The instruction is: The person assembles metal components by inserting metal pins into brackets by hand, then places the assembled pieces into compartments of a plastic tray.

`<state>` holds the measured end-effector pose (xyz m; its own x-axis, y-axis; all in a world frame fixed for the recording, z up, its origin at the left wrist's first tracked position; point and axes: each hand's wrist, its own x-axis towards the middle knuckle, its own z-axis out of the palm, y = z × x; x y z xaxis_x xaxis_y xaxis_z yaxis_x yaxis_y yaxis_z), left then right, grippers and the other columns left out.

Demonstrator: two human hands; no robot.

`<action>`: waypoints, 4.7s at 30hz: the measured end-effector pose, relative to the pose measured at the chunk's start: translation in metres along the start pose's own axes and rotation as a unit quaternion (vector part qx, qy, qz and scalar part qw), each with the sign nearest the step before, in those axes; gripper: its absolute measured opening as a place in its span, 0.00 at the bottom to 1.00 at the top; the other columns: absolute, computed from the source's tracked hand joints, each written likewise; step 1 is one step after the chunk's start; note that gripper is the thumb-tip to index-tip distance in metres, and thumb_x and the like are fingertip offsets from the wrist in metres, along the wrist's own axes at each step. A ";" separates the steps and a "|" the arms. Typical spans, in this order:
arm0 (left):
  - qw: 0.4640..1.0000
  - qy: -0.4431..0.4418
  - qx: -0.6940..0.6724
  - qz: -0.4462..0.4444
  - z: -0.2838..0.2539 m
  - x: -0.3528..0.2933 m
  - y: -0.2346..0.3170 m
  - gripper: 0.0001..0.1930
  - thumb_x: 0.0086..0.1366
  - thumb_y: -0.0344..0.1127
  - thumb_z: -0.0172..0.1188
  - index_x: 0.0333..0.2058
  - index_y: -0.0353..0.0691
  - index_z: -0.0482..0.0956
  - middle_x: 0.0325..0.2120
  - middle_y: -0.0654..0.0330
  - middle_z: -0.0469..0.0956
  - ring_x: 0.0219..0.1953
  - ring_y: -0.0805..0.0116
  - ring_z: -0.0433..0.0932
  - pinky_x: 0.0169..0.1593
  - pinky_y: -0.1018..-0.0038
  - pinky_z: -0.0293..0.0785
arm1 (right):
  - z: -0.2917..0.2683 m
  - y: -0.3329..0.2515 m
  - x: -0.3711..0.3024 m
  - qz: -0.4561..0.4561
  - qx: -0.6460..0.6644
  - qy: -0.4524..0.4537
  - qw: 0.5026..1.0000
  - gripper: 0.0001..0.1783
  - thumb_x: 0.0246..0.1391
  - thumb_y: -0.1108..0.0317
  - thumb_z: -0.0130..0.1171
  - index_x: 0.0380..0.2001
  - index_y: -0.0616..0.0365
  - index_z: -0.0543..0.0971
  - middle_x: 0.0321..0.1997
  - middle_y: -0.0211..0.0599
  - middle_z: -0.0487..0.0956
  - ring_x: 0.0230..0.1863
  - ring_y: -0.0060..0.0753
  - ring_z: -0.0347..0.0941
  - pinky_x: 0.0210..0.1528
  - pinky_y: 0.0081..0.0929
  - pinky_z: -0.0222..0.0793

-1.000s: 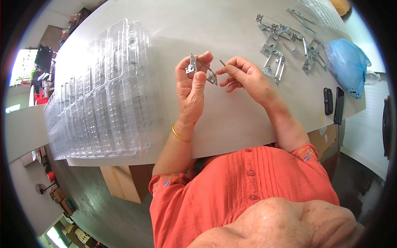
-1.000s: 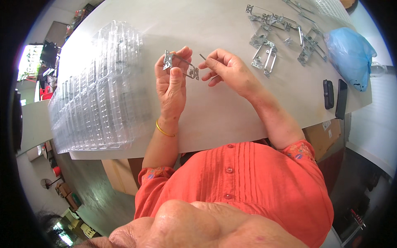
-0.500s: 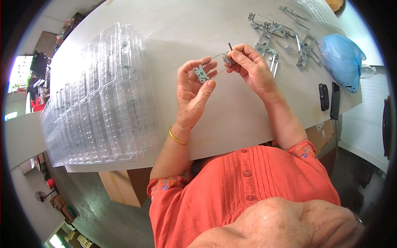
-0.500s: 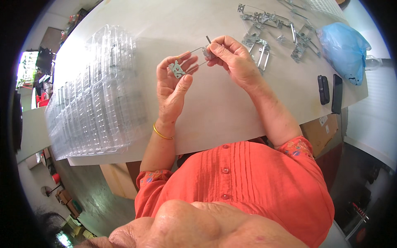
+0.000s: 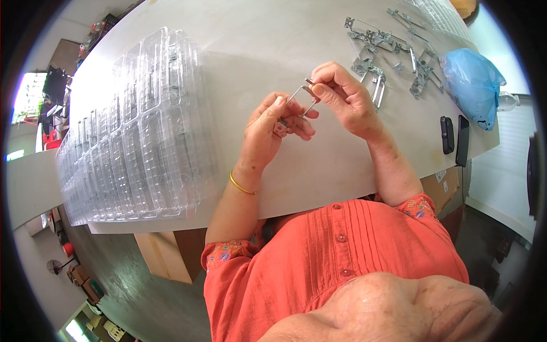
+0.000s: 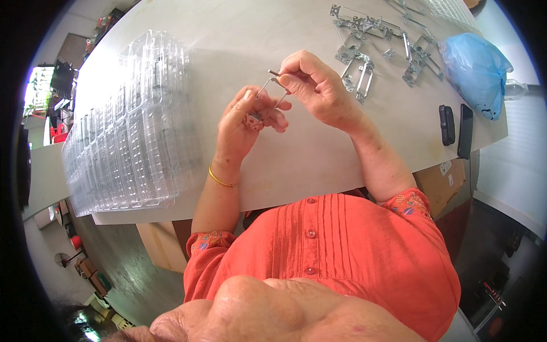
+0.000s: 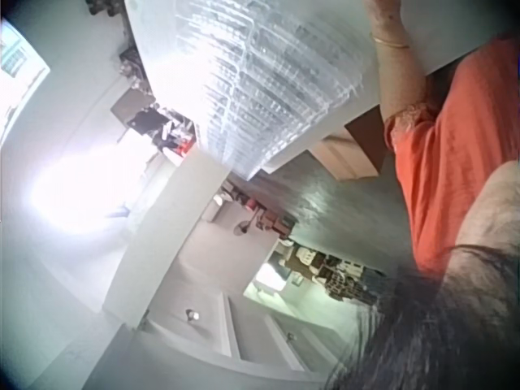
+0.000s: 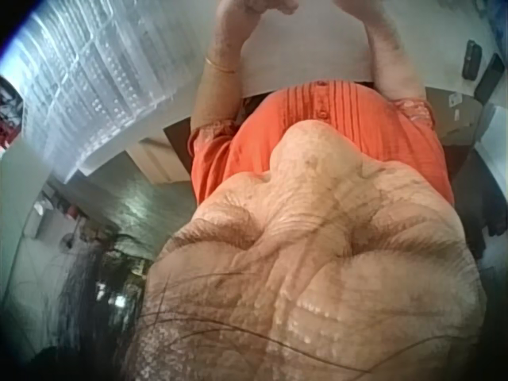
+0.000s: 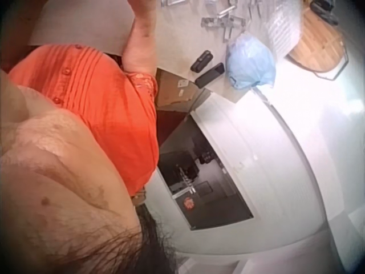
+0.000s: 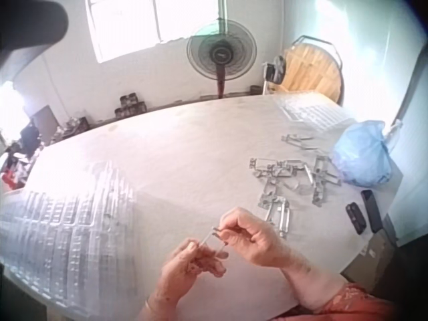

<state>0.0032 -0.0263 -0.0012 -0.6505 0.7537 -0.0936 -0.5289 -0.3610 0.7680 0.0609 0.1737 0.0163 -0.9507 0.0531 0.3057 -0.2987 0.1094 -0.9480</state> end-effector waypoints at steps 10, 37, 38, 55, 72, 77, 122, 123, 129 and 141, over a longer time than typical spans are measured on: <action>0.994 0.080 0.062 0.046 0.000 -0.002 0.000 0.12 0.75 0.38 0.48 0.41 0.37 0.77 0.37 0.47 0.83 0.22 0.75 0.70 0.27 0.80 0.66 | 0.004 -0.007 0.003 0.001 -0.134 0.103 0.986 0.02 0.60 0.73 0.64 0.36 0.58 0.80 0.31 0.25 0.77 0.30 0.17 0.72 0.36 0.21 0.71; 0.904 0.078 0.377 0.184 0.006 -0.004 -0.007 0.06 0.72 0.28 0.55 0.39 0.33 0.80 0.37 0.64 0.78 0.34 0.80 0.68 0.37 0.80 0.65 | 0.003 -0.015 0.000 0.143 -0.043 0.053 0.987 0.12 0.63 0.67 0.63 0.47 0.60 0.81 0.35 0.26 0.82 0.37 0.15 0.76 0.42 0.18 0.72; 0.904 0.078 0.377 0.184 0.007 -0.005 -0.006 0.06 0.72 0.28 0.55 0.39 0.33 0.80 0.37 0.64 0.78 0.34 0.80 0.68 0.37 0.80 0.65 | 0.003 -0.017 0.000 0.144 -0.043 0.052 0.987 0.12 0.63 0.67 0.63 0.47 0.60 0.81 0.35 0.26 0.82 0.37 0.15 0.76 0.42 0.18 0.72; 0.862 0.052 0.472 0.178 0.013 -0.005 -0.006 0.04 0.67 0.29 0.63 0.34 0.35 0.84 0.34 0.63 0.79 0.31 0.78 0.71 0.33 0.78 0.66 | -0.005 -0.015 0.002 0.205 0.047 0.027 0.977 0.09 0.63 0.65 0.60 0.40 0.59 0.82 0.38 0.25 0.82 0.42 0.15 0.74 0.49 0.19 0.70; 0.978 0.141 0.124 0.092 0.003 -0.005 0.000 0.14 0.75 0.39 0.53 0.35 0.36 0.80 0.33 0.54 0.83 0.24 0.77 0.69 0.27 0.82 0.63 | 0.009 -0.010 -0.002 0.125 -0.095 0.083 0.984 0.06 0.66 0.66 0.59 0.40 0.55 0.82 0.19 0.16 0.67 0.22 0.09 0.59 0.23 0.16 0.56; 0.979 0.128 0.122 0.102 0.000 -0.005 -0.002 0.12 0.75 0.38 0.53 0.37 0.36 0.81 0.33 0.53 0.83 0.24 0.76 0.69 0.27 0.82 0.64 | 0.010 -0.010 -0.002 0.129 -0.134 0.072 0.980 0.05 0.65 0.68 0.59 0.40 0.56 0.81 0.18 0.17 0.66 0.22 0.10 0.58 0.23 0.17 0.55; 0.911 0.012 0.388 0.141 0.009 -0.008 -0.001 0.10 0.70 0.33 0.61 0.32 0.32 0.82 0.33 0.62 0.78 0.30 0.79 0.68 0.33 0.79 0.63 | -0.014 -0.005 0.007 0.299 0.133 -0.054 0.943 0.14 0.66 0.57 0.58 0.33 0.55 0.79 0.27 0.23 0.76 0.27 0.15 0.69 0.30 0.18 0.66; 0.911 0.012 0.388 0.141 0.009 -0.008 -0.002 0.10 0.70 0.33 0.61 0.32 0.32 0.82 0.33 0.62 0.78 0.30 0.79 0.68 0.33 0.79 0.63 | -0.015 -0.003 0.006 0.283 0.100 -0.046 0.953 0.13 0.65 0.57 0.58 0.33 0.54 0.79 0.27 0.21 0.76 0.27 0.14 0.68 0.31 0.18 0.66; 0.927 -0.019 0.337 0.163 0.007 -0.007 -0.007 0.11 0.72 0.35 0.58 0.34 0.33 0.83 0.32 0.62 0.79 0.27 0.80 0.66 0.29 0.81 0.61 | -0.014 -0.001 0.007 0.246 0.063 0.065 0.965 0.11 0.66 0.57 0.58 0.35 0.52 0.80 0.24 0.19 0.74 0.24 0.12 0.66 0.26 0.17 0.63; 0.972 0.157 0.146 0.100 0.004 -0.005 -0.004 0.14 0.74 0.39 0.54 0.35 0.36 0.82 0.31 0.60 0.82 0.23 0.81 0.65 0.26 0.83 0.59 | 0.003 -0.018 0.002 0.240 0.034 -0.017 0.970 0.09 0.67 0.63 0.57 0.39 0.57 0.79 0.22 0.18 0.71 0.23 0.10 0.65 0.23 0.14 0.59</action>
<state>0.0104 -0.0268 -0.0012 -0.8828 0.4633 -0.0777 -0.2274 -0.2767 0.9337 0.0641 0.1685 0.0340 -0.9834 0.0499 -0.1747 0.1756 0.0150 -0.9843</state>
